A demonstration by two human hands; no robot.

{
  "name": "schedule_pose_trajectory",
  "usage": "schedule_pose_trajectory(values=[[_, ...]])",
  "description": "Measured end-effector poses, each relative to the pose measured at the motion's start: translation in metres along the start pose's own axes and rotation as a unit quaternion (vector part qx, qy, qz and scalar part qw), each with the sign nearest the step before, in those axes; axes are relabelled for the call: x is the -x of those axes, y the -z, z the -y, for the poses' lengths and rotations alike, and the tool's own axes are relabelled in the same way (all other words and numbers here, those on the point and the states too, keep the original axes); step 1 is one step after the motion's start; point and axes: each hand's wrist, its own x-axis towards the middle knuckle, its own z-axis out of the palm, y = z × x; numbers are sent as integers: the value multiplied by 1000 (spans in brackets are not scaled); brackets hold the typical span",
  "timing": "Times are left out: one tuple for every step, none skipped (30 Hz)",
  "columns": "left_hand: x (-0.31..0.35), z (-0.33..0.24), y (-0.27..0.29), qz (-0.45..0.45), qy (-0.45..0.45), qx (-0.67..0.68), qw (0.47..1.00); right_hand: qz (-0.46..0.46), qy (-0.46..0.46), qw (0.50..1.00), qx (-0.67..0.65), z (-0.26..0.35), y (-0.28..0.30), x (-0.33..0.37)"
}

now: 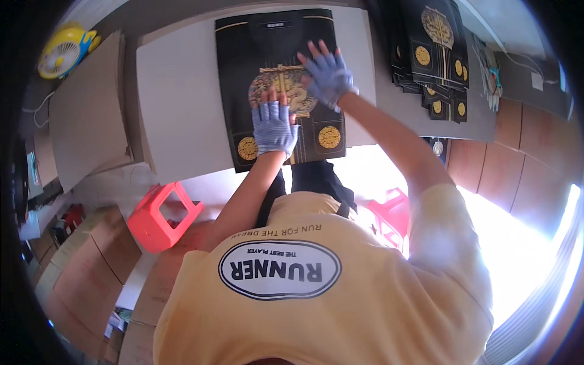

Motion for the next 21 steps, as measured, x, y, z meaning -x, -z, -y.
schedule_pose_trajectory(values=[[0, 0, -1, -7, -14, -10, 1000, -35, 1, 999, -7, -25, -17, -17], [0, 0, -2, -11, -22, -24, 999, -68, 7, 997, -20, -46, -37, -35], [-1, 1, 0, -12, -17, -28, 999, -113, 4, 988, -102, -57, -44, -61], [0, 2, 8, -4, -4, -36, 999, 29, -11, 997, 64, -45, -19, -94], [1, -1, 14, 6, -13, -35, 999, -55, -33, 997, 43, -65, -51, -107], [2, 0, 14, -7, -23, -50, 998, -68, -55, 996, 10, -71, -38, -119], [2, 0, 8, -19, -36, -75, 996, -26, -85, 996, 32, -90, -42, -134], [1, 1, 6, -20, -37, -79, 996, -20, -94, 995, 15, -97, -38, -147], [2, 3, 9, -16, -39, -83, 996, -12, -106, 994, -3, -92, -40, -145], [2, 8, 13, -17, -50, -82, 995, -14, -89, 996, -23, -76, -45, -125], [-2, 14, 13, -23, -61, -77, 995, -18, -71, 997, -37, -61, -39, -106], [-6, 21, 11, -47, -86, -77, 992, -31, -53, 997, -46, -50, -24, -91], [-8, 22, 10, -48, -91, -82, 991, -9, -46, 999, -16, -30, -9, -59], [-9, 24, 9, -48, -96, -87, 990, 21, -33, 999, 7, -14, -2, -30], [-5, 29, 11, -48, -82, -100, 990, 49, -1, 999, 23, 5, 0, -9], [-7, 28, 13, -59, -102, -116, 986, 95, 9, 995, 15, 16, 12, 20], [-10, 22, 18, -10, -90, -84, 992, 141, 12, 990, 10, 23, 23, 50], [-13, 17, 24, 37, -76, -56, 995, 127, 15, 992, 4, 30, 24, 80], [-17, 13, 29, 81, -62, -27, 994, 113, 17, 993, 2, 36, 22, 108], [-13, 22, 11, -94, -122, -94, 984, 93, 26, 995, -22, 42, 19, 124], [-11, 22, 8, -83, -117, -88, 986, 78, 28, 996, -46, 44, 14, 140]])
